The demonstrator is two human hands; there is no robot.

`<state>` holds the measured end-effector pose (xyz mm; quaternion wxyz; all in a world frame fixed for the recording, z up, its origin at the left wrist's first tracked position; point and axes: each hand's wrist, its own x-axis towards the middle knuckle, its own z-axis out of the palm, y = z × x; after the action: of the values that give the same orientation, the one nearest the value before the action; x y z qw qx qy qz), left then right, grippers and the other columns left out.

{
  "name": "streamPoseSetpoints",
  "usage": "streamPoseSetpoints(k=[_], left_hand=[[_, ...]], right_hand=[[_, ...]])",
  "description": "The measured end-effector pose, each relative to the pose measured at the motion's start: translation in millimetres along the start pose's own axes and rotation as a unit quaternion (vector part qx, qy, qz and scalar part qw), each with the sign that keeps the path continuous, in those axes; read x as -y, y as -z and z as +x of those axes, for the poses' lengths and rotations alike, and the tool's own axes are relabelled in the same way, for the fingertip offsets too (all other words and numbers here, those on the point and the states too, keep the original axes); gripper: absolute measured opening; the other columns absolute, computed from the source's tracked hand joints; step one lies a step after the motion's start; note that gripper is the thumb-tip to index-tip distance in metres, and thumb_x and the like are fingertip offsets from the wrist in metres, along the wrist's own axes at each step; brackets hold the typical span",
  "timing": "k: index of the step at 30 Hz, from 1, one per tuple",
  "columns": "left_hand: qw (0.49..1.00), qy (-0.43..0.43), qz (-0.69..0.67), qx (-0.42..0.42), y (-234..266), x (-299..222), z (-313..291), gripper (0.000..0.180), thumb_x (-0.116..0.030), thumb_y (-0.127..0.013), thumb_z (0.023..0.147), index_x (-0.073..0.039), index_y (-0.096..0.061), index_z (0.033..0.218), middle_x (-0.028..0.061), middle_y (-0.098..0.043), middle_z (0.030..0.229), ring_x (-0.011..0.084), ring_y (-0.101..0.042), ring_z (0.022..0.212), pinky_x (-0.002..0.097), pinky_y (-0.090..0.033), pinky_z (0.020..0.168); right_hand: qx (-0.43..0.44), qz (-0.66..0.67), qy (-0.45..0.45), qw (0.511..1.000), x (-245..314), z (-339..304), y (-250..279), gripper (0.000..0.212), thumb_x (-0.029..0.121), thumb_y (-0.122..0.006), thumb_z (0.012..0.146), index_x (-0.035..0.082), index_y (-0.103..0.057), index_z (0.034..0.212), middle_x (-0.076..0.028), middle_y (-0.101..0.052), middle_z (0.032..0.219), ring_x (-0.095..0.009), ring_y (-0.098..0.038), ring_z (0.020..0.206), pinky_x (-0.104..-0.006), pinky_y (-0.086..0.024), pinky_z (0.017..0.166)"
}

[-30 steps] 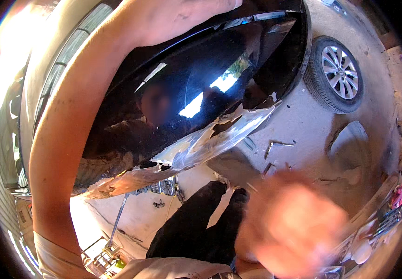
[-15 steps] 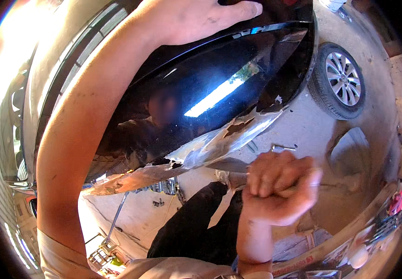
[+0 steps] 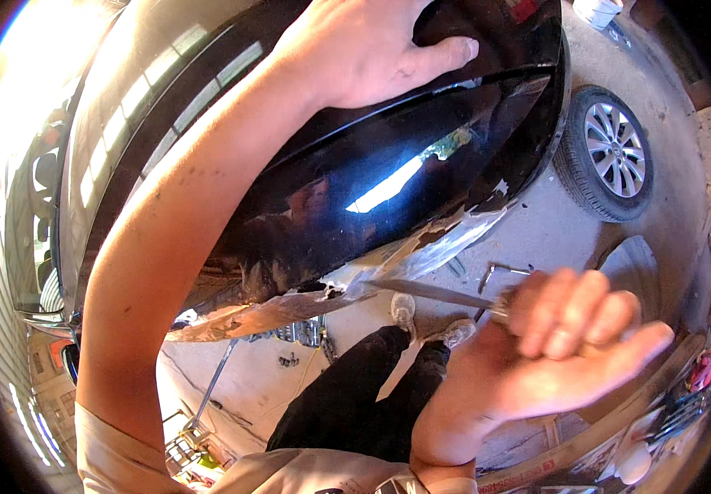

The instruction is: The person uses a hammer to chip away old paint and primer from the side panel of a black car. They repeatedly strike the surface to remove the coating, occasionally pausing to wipe the area with their hand to check the progress.

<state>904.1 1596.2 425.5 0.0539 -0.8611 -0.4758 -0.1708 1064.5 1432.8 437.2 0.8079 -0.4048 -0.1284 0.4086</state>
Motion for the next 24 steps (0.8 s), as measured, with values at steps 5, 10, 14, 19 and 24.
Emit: streamPoseSetpoints(k=[5, 10, 14, 19, 24], left_hand=[[1.000, 0.003, -0.023, 0.006, 10, -15, -2, 0.071, -0.045, -0.051, 0.093, 0.011, -0.045, 0.137, 0.0272, -0.045, 0.145, 0.0351, -0.036, 0.142, 0.0510, -0.022, 0.120], [0.994, 0.001, -0.096, 0.046, 25, -12, 1, 0.065, -0.042, -0.054, 0.091, 0.010, -0.052, 0.128, 0.0255, -0.052, 0.136, 0.0359, -0.041, 0.138, 0.0515, -0.025, 0.118], [0.995, 0.067, 0.058, -0.046, -12, 0, -5, 0.069, -0.059, -0.053, 0.087, -0.006, -0.063, 0.129, 0.0124, -0.055, 0.142, 0.0235, -0.045, 0.138, 0.0473, -0.024, 0.117], [0.991, 0.112, 0.055, -0.049, 2, -40, -37, 0.074, -0.060, -0.052, 0.088, 0.000, -0.060, 0.130, 0.0144, -0.055, 0.142, 0.0261, -0.044, 0.137, 0.0428, -0.028, 0.116], [0.983, 0.052, 0.172, -0.033, 14, -111, -154, 0.070, -0.044, -0.051, 0.093, 0.001, -0.042, 0.147, 0.0148, -0.037, 0.156, 0.0291, -0.028, 0.147, 0.0462, -0.017, 0.121]], right_hand=[[0.076, -0.103, -0.152, 0.980, -58, -66, 35, 0.048, 0.051, -0.046, 0.102, 0.017, -0.039, 0.070, 0.003, -0.035, 0.053, -0.011, -0.033, 0.040, -0.0257, -0.026, 0.035], [0.103, -0.128, -0.144, 0.976, -56, -83, 94, 0.042, 0.038, -0.057, 0.101, 0.016, -0.035, 0.073, 0.004, -0.030, 0.057, -0.006, -0.027, 0.043, -0.0233, -0.022, 0.035], [0.044, -0.237, -0.179, 0.954, -32, -48, 149, 0.023, 0.019, -0.064, 0.097, 0.013, -0.047, 0.083, 0.006, -0.036, 0.059, -0.004, -0.029, 0.047, -0.0222, -0.024, 0.038], [-0.015, -0.346, -0.223, 0.911, 17, -43, 220, 0.019, 0.022, -0.066, 0.097, 0.011, -0.051, 0.093, 0.004, -0.039, 0.058, -0.007, -0.034, 0.045, -0.0250, -0.029, 0.040], [0.052, -0.442, -0.258, 0.857, 51, -66, 287, 0.022, 0.027, -0.065, 0.097, 0.009, -0.053, 0.099, 0.002, -0.044, 0.060, -0.008, -0.040, 0.047, -0.0265, -0.034, 0.041]])
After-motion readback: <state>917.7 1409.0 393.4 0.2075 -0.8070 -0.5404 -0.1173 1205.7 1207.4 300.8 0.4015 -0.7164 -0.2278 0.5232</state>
